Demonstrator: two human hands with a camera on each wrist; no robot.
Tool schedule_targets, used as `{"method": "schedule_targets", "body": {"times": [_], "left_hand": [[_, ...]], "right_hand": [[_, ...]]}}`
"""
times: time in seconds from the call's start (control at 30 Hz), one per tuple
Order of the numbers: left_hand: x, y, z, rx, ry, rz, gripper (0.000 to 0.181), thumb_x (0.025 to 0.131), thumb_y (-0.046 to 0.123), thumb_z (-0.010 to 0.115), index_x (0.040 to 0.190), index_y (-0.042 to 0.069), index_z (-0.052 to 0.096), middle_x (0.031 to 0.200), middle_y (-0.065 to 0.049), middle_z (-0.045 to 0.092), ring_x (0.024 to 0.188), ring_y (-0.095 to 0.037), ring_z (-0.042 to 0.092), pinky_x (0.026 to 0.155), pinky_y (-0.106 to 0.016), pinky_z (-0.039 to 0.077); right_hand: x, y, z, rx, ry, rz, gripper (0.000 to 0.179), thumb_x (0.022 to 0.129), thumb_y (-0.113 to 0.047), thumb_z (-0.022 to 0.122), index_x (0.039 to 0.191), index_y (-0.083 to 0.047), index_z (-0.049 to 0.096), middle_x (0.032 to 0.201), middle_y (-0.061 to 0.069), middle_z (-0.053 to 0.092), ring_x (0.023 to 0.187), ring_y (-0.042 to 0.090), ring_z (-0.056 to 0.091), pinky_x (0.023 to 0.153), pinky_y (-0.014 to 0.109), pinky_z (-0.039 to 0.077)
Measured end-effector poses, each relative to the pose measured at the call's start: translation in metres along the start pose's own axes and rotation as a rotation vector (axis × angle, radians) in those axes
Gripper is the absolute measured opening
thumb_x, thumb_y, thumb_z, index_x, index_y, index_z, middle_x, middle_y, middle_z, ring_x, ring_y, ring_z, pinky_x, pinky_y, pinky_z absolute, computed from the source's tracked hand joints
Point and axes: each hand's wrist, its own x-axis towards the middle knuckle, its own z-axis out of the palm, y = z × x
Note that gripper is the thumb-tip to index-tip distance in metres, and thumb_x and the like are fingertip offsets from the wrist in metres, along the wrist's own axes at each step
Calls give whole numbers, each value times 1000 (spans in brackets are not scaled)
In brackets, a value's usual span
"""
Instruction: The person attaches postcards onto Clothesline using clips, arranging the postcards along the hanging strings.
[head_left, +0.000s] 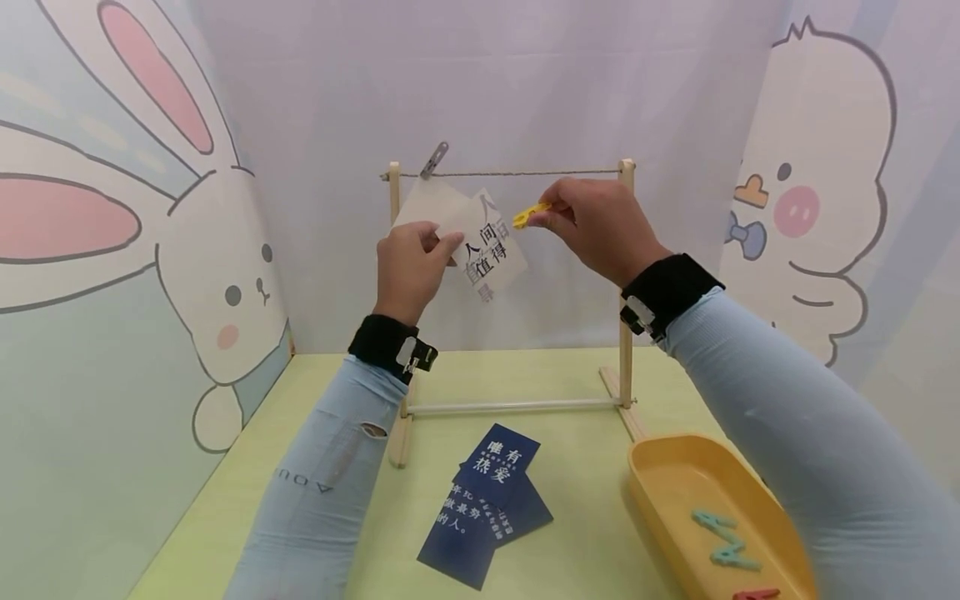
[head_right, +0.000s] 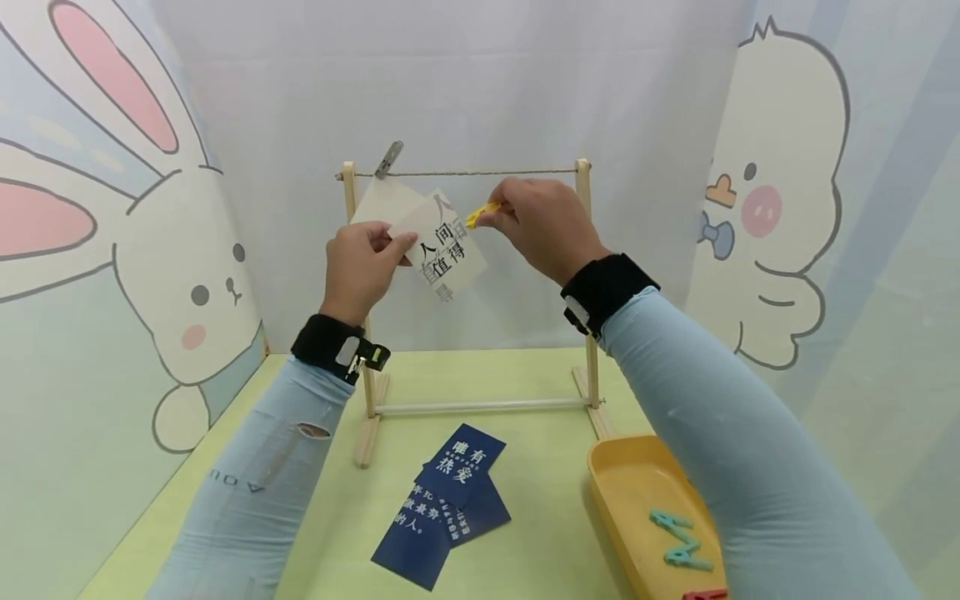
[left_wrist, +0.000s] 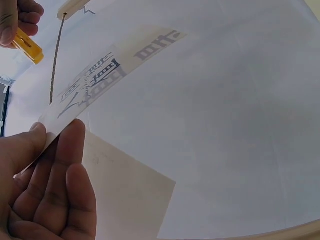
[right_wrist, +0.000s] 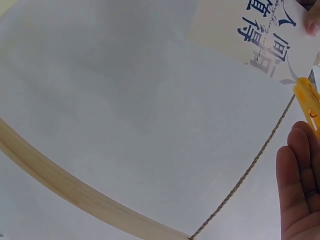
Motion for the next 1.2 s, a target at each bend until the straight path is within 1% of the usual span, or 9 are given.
{"method": "schedule_targets", "body": {"times": [0.2,0.33,0.53,0.7,0.8,1.03,1.2], "left_hand": [[4,5,-3,4,-6,-5,28,98,34,73,105,8,79,88,-5,79,80,-16,76,66,-29,47],[7,9,-6,7,-9,-11,28,98,34,72,106,7,78,90,-6,79,82,-16,77,70,-28,49],[13,12,-10,-6,-10,-20,29,99,35,72,107,7,78,91,-6,79,81,-15,76,65,-28,47],[16,11,-11,-43,-16,-32,29,98,33,73,107,6,79,93,-7,80,78,-15,77,64,-27,46],[16,11,-12,-51,-26,-44,29,98,33,73,109,7,79,95,-7,80,78,-14,77,67,-26,48],[17,11,-14,-33,-31,-74,30,97,34,74,112,8,78,99,-7,80,80,-15,78,79,-29,51],[19,12,-13,-55,-45,-104,31,97,33,74,114,7,78,101,-6,80,80,-14,77,85,-30,55]], "right_hand": [[6,0,1,-7,-1,9,35,93,-33,75,108,-2,73,95,11,74,73,23,57,68,30,47],[12,-2,-1,-8,-3,21,36,93,-34,74,111,-2,73,98,11,76,74,24,59,69,30,48],[21,-6,-5,-9,18,25,35,94,-33,74,111,-2,73,101,12,77,74,24,61,69,30,48],[24,-7,-5,-11,36,22,35,94,-32,74,109,-1,74,101,12,78,74,24,63,68,29,49],[27,-8,-5,-1,35,31,35,93,-32,74,109,-1,74,101,12,78,74,24,62,68,28,48],[39,-12,-9,-1,19,52,36,95,-35,71,111,-2,74,100,12,77,74,23,57,67,28,42],[48,-15,-11,-4,3,72,36,96,-36,70,112,-4,74,98,10,75,75,23,55,68,29,40]]}}
